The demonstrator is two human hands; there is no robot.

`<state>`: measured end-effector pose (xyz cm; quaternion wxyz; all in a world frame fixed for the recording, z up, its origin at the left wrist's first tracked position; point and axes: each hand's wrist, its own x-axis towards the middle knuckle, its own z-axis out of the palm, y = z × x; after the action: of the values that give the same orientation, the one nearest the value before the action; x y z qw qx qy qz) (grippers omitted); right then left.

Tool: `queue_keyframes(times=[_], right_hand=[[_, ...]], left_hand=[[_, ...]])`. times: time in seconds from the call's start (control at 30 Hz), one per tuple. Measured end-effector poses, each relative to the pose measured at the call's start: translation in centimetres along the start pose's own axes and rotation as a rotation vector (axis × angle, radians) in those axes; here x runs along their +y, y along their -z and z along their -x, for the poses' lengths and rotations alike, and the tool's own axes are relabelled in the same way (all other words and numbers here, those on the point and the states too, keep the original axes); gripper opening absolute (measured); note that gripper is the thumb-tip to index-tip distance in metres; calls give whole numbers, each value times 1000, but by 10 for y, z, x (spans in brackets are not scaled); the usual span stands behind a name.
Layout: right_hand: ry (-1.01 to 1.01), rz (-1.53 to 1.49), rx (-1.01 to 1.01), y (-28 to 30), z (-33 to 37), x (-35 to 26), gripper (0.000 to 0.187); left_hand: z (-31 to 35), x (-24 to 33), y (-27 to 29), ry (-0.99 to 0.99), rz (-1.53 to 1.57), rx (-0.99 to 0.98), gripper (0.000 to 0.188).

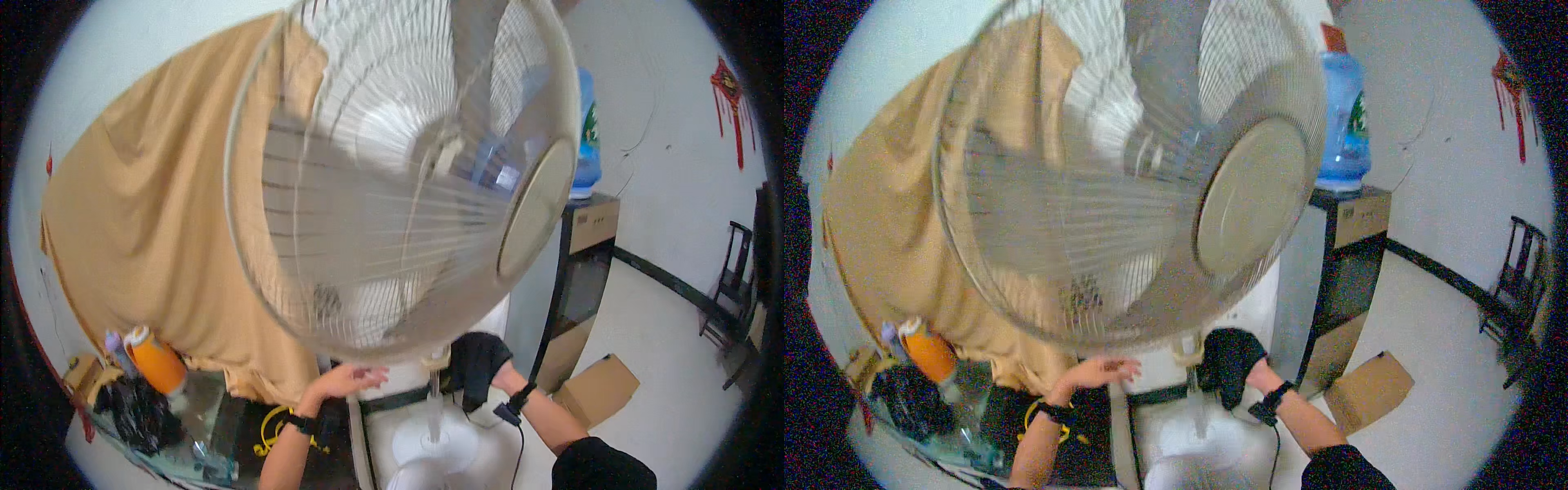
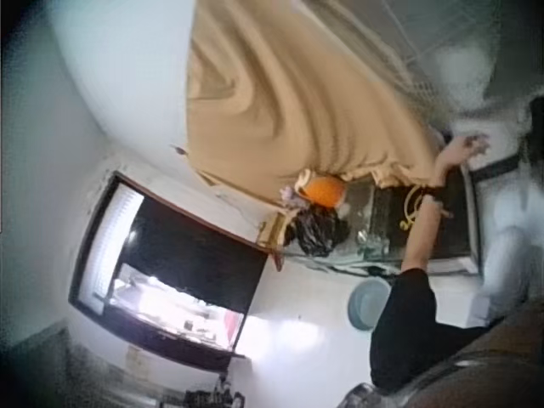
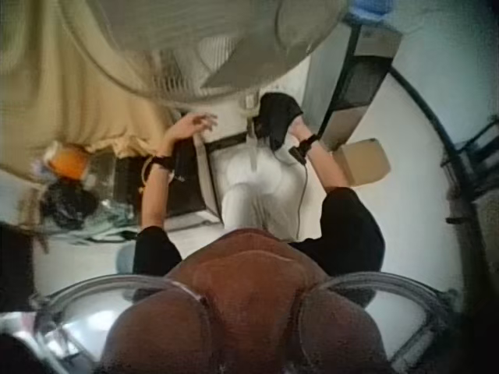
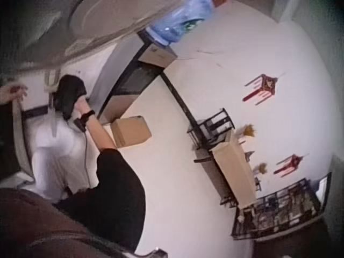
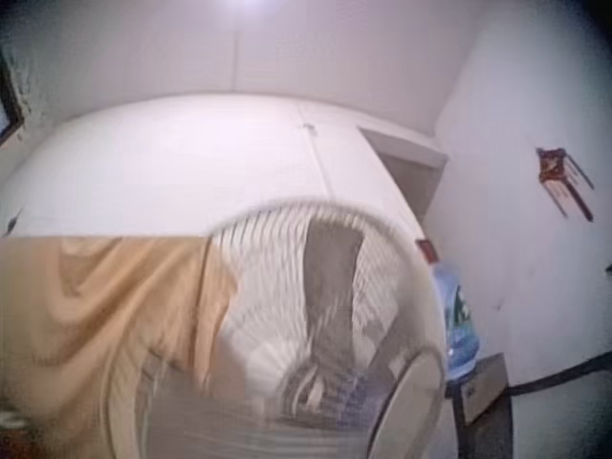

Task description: The person wipes the back of a fan and the exterior of a water dispenser with cloths, then washes and wrings a cloth in a basin of water.

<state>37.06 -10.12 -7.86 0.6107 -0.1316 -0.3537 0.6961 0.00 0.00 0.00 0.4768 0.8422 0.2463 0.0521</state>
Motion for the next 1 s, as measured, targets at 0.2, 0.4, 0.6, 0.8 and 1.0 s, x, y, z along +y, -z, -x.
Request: queue_keyframes(times=[0.2,0.4,0.6,0.8,1.0], right_hand=[[309,1527,-113,-71,14,-24,41],[-61,129,314,-191,60,-81,23],[-94,715,250,-184,134,-130,23],[73,201,478,-353,193,-221,22],[-66,1421,176,-409,200,-270,38]], left_hand=[[23,-35,16,-201,287,-87,42],[36,-17,-7,-30,462,-46,42],[101,79,-41,217,650,26,42],[187,252,-72,486,666,197,32],[220,359,-82,404,514,125,29]])
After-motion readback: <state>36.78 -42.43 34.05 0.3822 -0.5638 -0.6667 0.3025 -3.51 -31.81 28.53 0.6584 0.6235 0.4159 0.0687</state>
